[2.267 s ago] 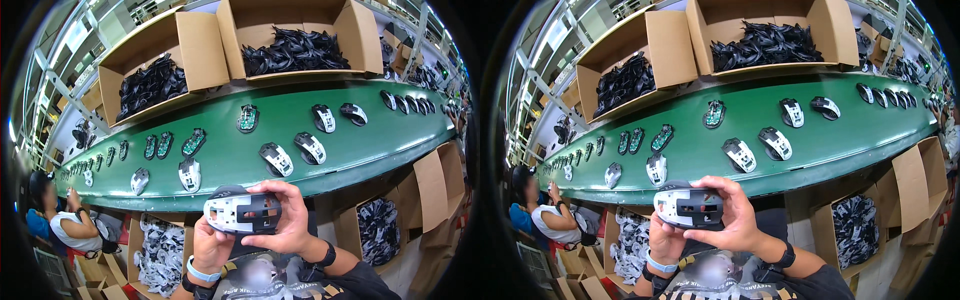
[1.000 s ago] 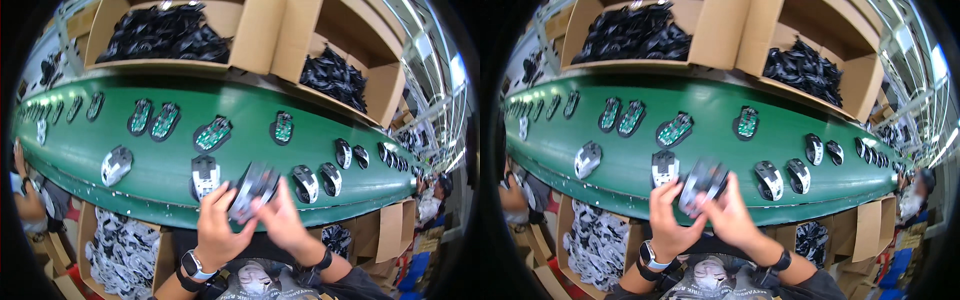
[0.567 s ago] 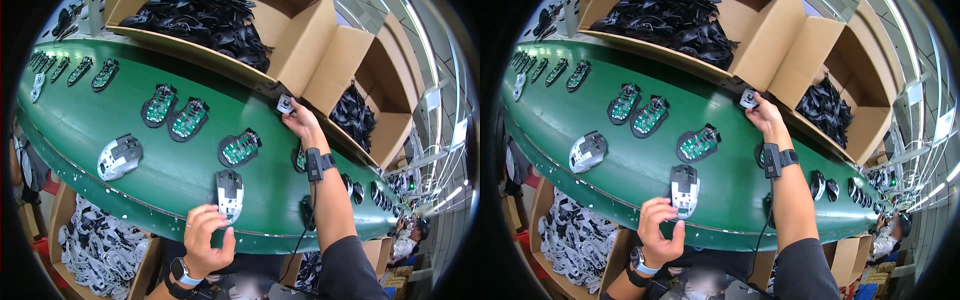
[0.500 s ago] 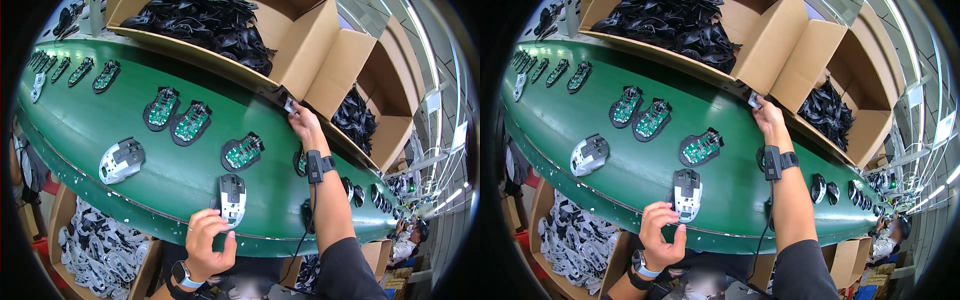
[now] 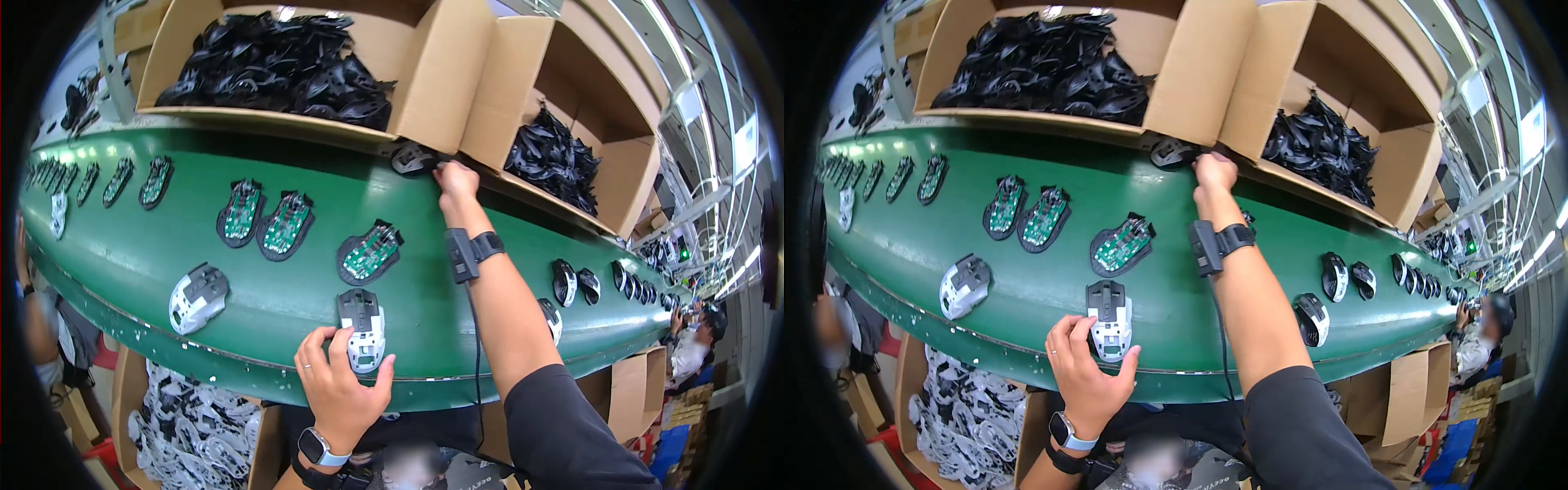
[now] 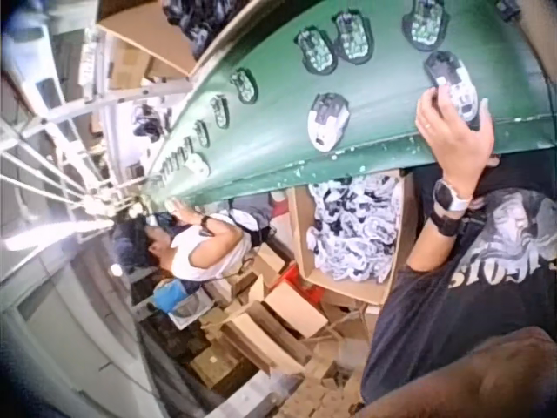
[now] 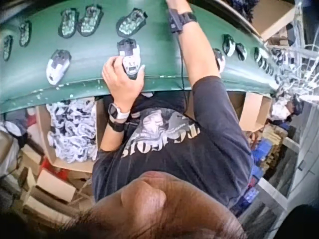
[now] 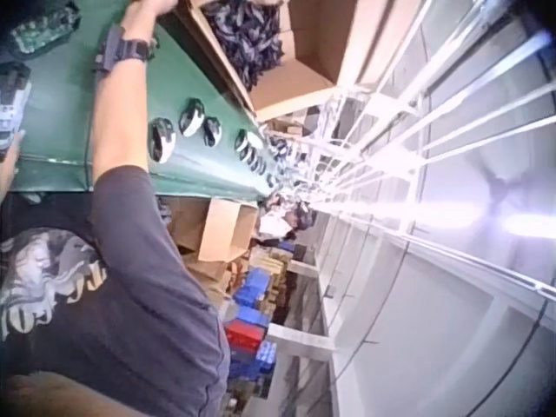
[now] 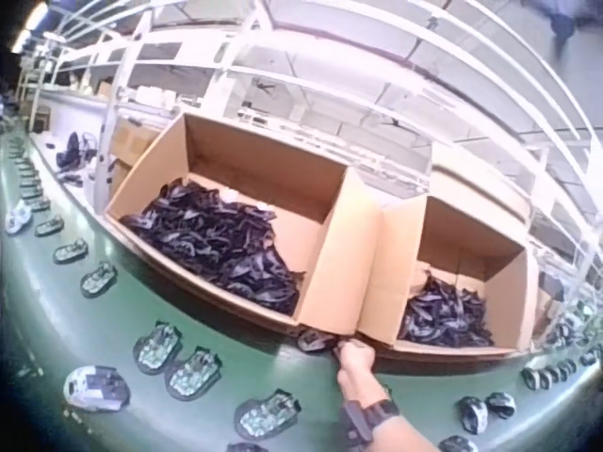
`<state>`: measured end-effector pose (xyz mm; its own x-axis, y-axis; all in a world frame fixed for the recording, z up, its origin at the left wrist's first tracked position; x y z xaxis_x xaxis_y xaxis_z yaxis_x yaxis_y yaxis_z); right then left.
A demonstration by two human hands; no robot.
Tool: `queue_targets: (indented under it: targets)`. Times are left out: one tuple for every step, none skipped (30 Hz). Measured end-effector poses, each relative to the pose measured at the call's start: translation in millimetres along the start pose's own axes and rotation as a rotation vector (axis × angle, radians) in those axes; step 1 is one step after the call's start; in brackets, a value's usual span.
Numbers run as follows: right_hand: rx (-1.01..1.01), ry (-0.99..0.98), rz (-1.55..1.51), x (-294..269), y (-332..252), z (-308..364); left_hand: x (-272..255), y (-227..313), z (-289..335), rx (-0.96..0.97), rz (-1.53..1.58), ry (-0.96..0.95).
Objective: The person assembles computer mice on a green assembly table. They pick up a white mouse base, attach a black top shell, and place the completed unit on the table. The process is repeated for multiple units, with the person handling mouse parts and finished products.
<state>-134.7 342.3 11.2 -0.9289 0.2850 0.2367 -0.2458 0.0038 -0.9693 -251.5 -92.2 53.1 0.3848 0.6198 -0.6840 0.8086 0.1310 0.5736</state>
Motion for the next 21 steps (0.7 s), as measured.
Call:
queue_targets:
  targets:
    - [0.046, -0.024, 0.121, 15, -2, 21, 0, -3, 2, -0.026, -0.019, 0.01]
    - [-0.075, -0.06, 0.211, 11, -7, 24, 0, 1, 2, -0.015, -0.033, -0.005]
    - [-0.117, -0.205, 0.357, 17, -9, 33, 0, 3, 0, -0.012, -0.059, -0.012]
    - [-0.26, -0.284, 0.575, 30, -15, 53, -1, 4, 0, -0.013, -0.093, -0.017]
    - [-0.384, -0.307, 0.8, 36, -17, 65, -1, 4, 0, -0.023, -0.107, -0.02]
    - [-0.442, -0.285, 0.931, 43, -28, 83, -2, 4, 0, -0.032, -0.127, -0.026]
    - [-0.418, -0.251, 1.006, 39, -35, 85, 0, 7, 0, -0.026, -0.136, -0.039]
    - [-0.391, -0.217, 1.08, 38, -41, 87, 0, 10, -1, -0.021, -0.145, -0.051]
    - [-0.436, -0.218, 1.056, 33, -37, 75, 3, 17, -3, 0.022, -0.157, -0.058]
    - [-0.481, -0.208, 1.041, 25, -28, 58, 3, 19, -2, 0.038, -0.203, -0.058]
    - [-0.574, -0.121, 1.029, 28, -17, 53, 1, 17, 2, 0.048, -0.237, -0.049]
    - [-0.666, -0.05, 1.019, 43, -1, 58, -1, 17, 6, 0.044, -0.276, -0.036]
    - [-0.608, 0.003, 0.975, 33, -1, 45, 2, 32, 5, 0.05, -0.216, -0.041]
    - [-0.588, -0.026, 1.095, 42, -3, 54, -3, 38, 6, 0.022, -0.203, -0.033]
    - [-0.546, 0.016, 1.041, 28, -7, 42, 5, 44, 7, 0.037, -0.18, -0.035]
    - [-0.506, 0.034, 0.975, 19, -8, 36, 9, 48, 7, 0.042, -0.156, -0.045]
    - [-0.5, 0.046, 0.979, 15, -8, 38, 14, 38, 13, 0.075, -0.22, -0.054]
    - [-0.501, 0.05, 0.975, 18, -8, 41, 18, 31, 12, 0.105, -0.29, -0.049]
    - [-0.559, -0.016, 1.051, 13, -5, 36, 9, 57, 1, 0.13, -0.323, -0.059]
    - [-0.627, -0.107, 1.106, 22, -4, 40, 4, 59, 2, 0.186, -0.287, 0.023]
    - [-0.645, -0.078, 1.072, 30, -5, 47, 1, 56, 3, 0.184, -0.3, 0.027]
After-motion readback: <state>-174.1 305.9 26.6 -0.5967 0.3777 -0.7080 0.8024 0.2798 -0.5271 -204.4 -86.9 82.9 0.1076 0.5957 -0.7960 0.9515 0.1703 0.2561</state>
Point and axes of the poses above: each hand's wrist, its own z-axis away from the middle knuckle, its own x-axis out of the palm, y = z × x, the point moved 4 cm from there along -z, towards the middle knuckle, and after that the axes turned 8 degrees about -z, right-handed, at the moved point
